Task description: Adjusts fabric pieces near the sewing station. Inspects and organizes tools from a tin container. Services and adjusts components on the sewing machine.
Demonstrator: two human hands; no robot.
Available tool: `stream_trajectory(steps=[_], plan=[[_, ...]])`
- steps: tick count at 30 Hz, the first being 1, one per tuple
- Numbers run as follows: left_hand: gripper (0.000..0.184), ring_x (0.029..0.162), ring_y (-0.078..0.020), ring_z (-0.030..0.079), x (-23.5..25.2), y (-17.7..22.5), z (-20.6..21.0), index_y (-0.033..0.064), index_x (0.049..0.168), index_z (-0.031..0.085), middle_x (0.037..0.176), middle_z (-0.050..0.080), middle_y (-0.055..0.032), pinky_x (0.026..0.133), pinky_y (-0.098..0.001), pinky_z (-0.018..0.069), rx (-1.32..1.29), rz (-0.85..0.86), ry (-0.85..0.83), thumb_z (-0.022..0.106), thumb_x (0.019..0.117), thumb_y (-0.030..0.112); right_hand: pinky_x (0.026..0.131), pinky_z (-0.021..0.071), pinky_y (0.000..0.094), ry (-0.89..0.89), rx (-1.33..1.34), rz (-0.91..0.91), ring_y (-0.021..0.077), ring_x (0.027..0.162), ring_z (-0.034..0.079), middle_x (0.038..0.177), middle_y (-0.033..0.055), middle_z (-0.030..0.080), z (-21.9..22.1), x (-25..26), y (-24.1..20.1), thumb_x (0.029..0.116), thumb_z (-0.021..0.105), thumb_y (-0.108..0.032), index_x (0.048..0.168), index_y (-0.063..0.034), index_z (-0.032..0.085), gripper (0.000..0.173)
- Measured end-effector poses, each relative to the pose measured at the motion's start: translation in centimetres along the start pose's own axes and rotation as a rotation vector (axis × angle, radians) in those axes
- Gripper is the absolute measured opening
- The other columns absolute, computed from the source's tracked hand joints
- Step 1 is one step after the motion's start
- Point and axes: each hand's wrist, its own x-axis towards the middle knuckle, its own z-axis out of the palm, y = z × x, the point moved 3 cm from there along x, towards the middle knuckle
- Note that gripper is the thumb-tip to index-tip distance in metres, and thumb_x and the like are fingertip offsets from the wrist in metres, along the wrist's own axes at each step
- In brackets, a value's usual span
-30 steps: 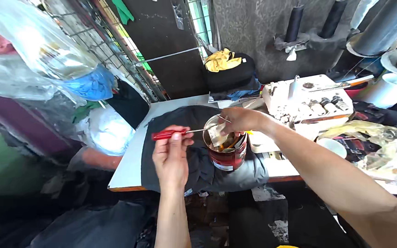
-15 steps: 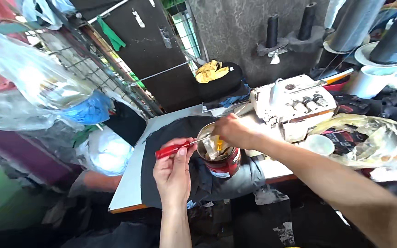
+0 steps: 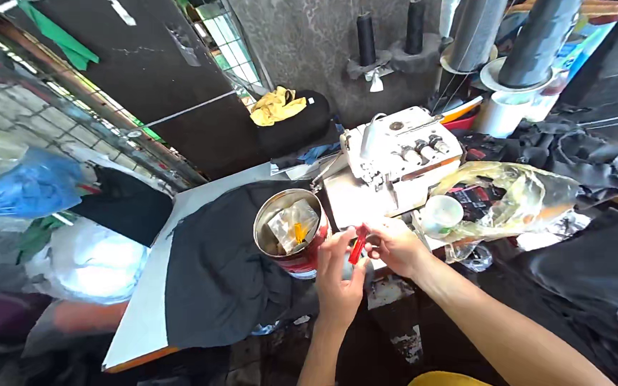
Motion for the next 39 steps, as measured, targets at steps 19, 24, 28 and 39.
stream_trajectory(steps=[19,24,28,39], plan=[[0.027,0.084,-0.0183,0.071,4.0,-1.7,1.5,-0.0032,0.111,0.075,0.098,0.074,-0.0153,0.081,-0.0281,0.0578,0.353,-0.068,-0.214,0.051,0.1002,0.006,0.049,0.0552,0.0230,0.146,-0.147,0.148,0.0122,0.054,0.064,0.072,0.0087,0.065,0.9,4.5,-2.6,0.1047,0.055,-0.005,0.104,0.0012,0.055,0.006],[0.029,0.093,-0.0168,0.073,4.2,-1.7,1.5,-0.0020,0.113,0.075,0.106,0.075,-0.0146,0.087,-0.0267,0.0569,0.339,-0.067,-0.227,0.050,0.0996,0.005,0.050,0.0563,0.0248,0.139,-0.144,0.158,0.0131,0.054,0.064,0.073,0.0090,0.064,0.9,5.0,-2.6,0.1043,0.055,-0.004,0.105,0.0017,0.054,0.006],[0.029,0.091,-0.0169,0.072,4.2,-1.7,1.3,-0.0028,0.113,0.075,0.105,0.075,-0.0151,0.086,-0.0265,0.0570,0.340,-0.062,-0.238,0.051,0.0996,0.005,0.052,0.0576,0.0257,0.125,-0.136,0.142,0.0136,0.055,0.064,0.073,0.0089,0.064,0.8,4.9,-2.6,0.1038,0.055,-0.002,0.104,0.0014,0.054,0.004],[0.027,0.098,-0.0195,0.074,4.6,-1.6,1.1,-0.0026,0.112,0.075,0.106,0.076,-0.0156,0.092,-0.0292,0.0564,0.322,-0.062,-0.262,0.053,0.0989,0.005,0.054,0.0583,0.0250,0.116,-0.109,0.146,0.0129,0.057,0.066,0.075,0.0084,0.065,0.6,5.0,-2.6,0.1046,0.054,-0.004,0.109,0.0011,0.054,0.007]])
